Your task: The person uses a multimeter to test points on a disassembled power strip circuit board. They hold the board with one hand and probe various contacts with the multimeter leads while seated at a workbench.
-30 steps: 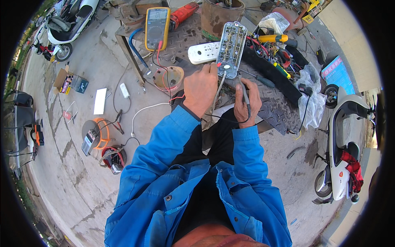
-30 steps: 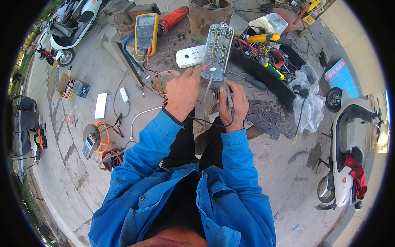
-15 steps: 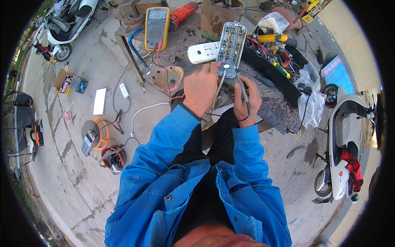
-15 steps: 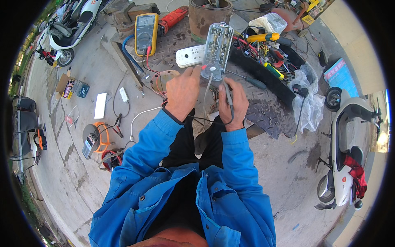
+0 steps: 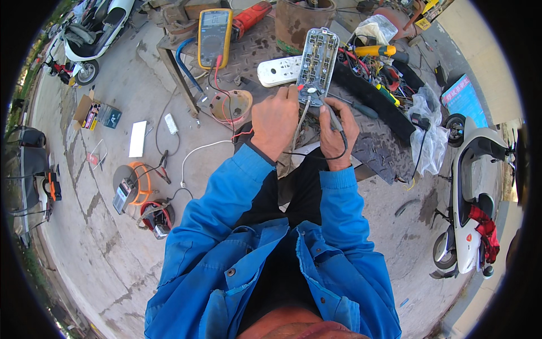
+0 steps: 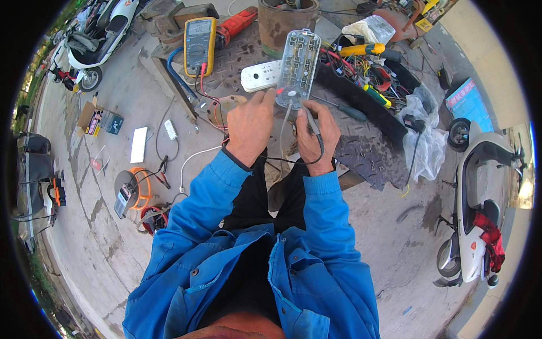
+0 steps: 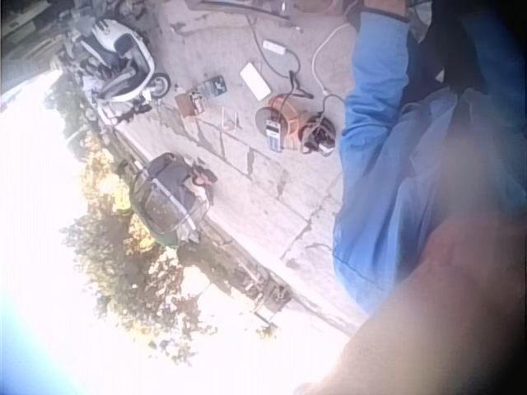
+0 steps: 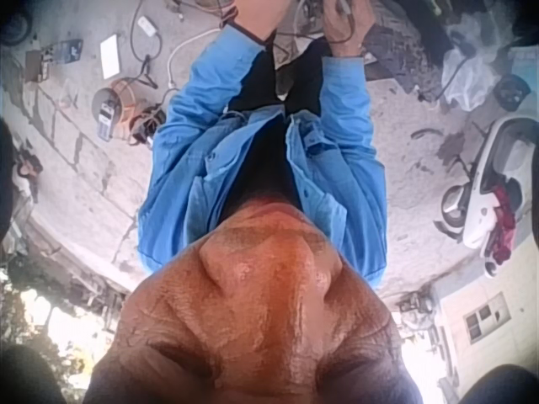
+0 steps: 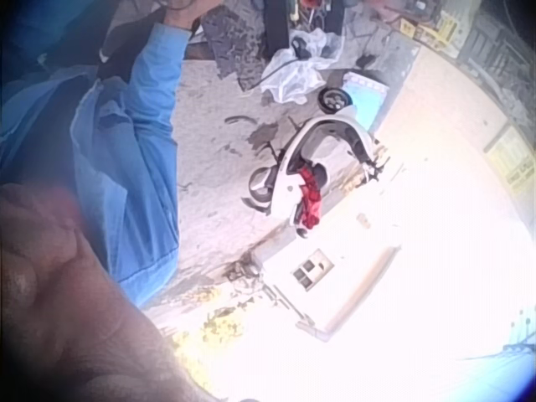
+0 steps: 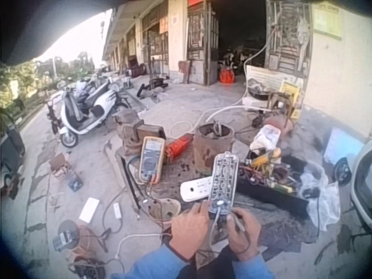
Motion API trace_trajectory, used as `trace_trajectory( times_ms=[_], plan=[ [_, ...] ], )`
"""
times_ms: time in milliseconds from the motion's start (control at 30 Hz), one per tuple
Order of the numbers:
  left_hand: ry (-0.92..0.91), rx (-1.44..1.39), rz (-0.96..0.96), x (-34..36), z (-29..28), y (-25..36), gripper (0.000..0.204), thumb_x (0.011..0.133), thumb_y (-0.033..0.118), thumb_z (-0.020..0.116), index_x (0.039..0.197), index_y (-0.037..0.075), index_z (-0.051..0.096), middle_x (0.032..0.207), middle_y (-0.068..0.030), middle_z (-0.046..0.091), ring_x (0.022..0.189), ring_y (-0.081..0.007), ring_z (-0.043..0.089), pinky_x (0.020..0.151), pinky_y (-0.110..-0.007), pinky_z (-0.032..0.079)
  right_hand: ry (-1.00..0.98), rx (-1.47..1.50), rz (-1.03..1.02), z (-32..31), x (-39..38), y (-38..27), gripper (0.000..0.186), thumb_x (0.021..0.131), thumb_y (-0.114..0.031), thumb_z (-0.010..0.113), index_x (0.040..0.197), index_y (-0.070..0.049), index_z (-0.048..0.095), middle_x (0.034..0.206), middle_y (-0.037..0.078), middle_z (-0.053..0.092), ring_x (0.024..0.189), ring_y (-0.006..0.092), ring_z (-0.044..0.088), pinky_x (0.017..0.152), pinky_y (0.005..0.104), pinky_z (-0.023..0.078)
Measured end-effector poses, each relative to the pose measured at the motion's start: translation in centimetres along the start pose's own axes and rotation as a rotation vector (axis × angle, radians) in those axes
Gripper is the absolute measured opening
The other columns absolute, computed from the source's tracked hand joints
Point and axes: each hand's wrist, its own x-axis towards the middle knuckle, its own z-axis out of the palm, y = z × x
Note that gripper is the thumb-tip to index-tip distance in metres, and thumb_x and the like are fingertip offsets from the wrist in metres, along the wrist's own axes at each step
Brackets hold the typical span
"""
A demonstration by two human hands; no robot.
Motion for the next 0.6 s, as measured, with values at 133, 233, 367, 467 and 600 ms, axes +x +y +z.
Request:
trace_trajectory(
  times_ms=[133,233,367,467,600],
  plan=[
    [-0.009,0.019,-0.002,0.0,0.0,0.0,0.025,0.098,0.012,0.069,0.123,0.012,0.073,0.097,-0.0078,0.076,0.079,-0.0349,0.079,0.061,-0.047,0.061,0.016,-0.008,0.015,0.2,-0.3,0.4,0.019,0.100,-0.009,0.079,0.118,-0.002,0.078,0.106,0.015,0.080,0.093,0.0297,0.079,0.086,0.0395,0.062],
    [0.003,0.006,0.000,-0.1,0.1,-0.1,0.024,0.099,0.012,0.068,0.122,0.012,0.073,0.097,-0.0079,0.076,0.080,-0.0349,0.079,0.061,-0.048,0.061,0.039,0.016,0.004,0.1,-0.6,0.8,0.020,0.100,-0.009,0.080,0.119,-0.002,0.078,0.104,0.015,0.080,0.092,0.0276,0.080,0.086,0.0381,0.062],
    [-0.013,0.000,-0.001,0.0,0.1,-0.1,0.023,0.099,0.012,0.067,0.122,0.012,0.073,0.097,-0.0081,0.076,0.079,-0.0354,0.079,0.061,-0.048,0.061,0.028,0.045,0.049,0.0,-0.9,1.1,0.019,0.101,-0.009,0.079,0.119,-0.002,0.078,0.104,0.014,0.081,0.091,0.0240,0.080,0.085,0.0366,0.061],
    [-0.006,-0.010,-0.006,0.0,0.1,-0.1,0.023,0.100,0.012,0.067,0.122,0.011,0.072,0.097,-0.0083,0.075,0.079,-0.0359,0.079,0.061,-0.048,0.061,0.038,0.093,0.083,0.2,-0.8,1.4,0.019,0.102,-0.010,0.080,0.118,-0.002,0.078,0.103,0.014,0.082,0.091,0.0222,0.080,0.084,0.0362,0.061],
    [-0.015,-0.016,-0.010,0.0,0.1,-0.1,0.022,0.100,0.012,0.067,0.122,0.012,0.072,0.098,-0.0087,0.075,0.078,-0.0366,0.078,0.061,-0.049,0.061,0.042,0.083,0.097,0.2,-0.8,1.5,0.019,0.102,-0.010,0.080,0.119,-0.001,0.078,0.103,0.013,0.082,0.091,0.0203,0.079,0.084,0.0355,0.062]
  ],
)
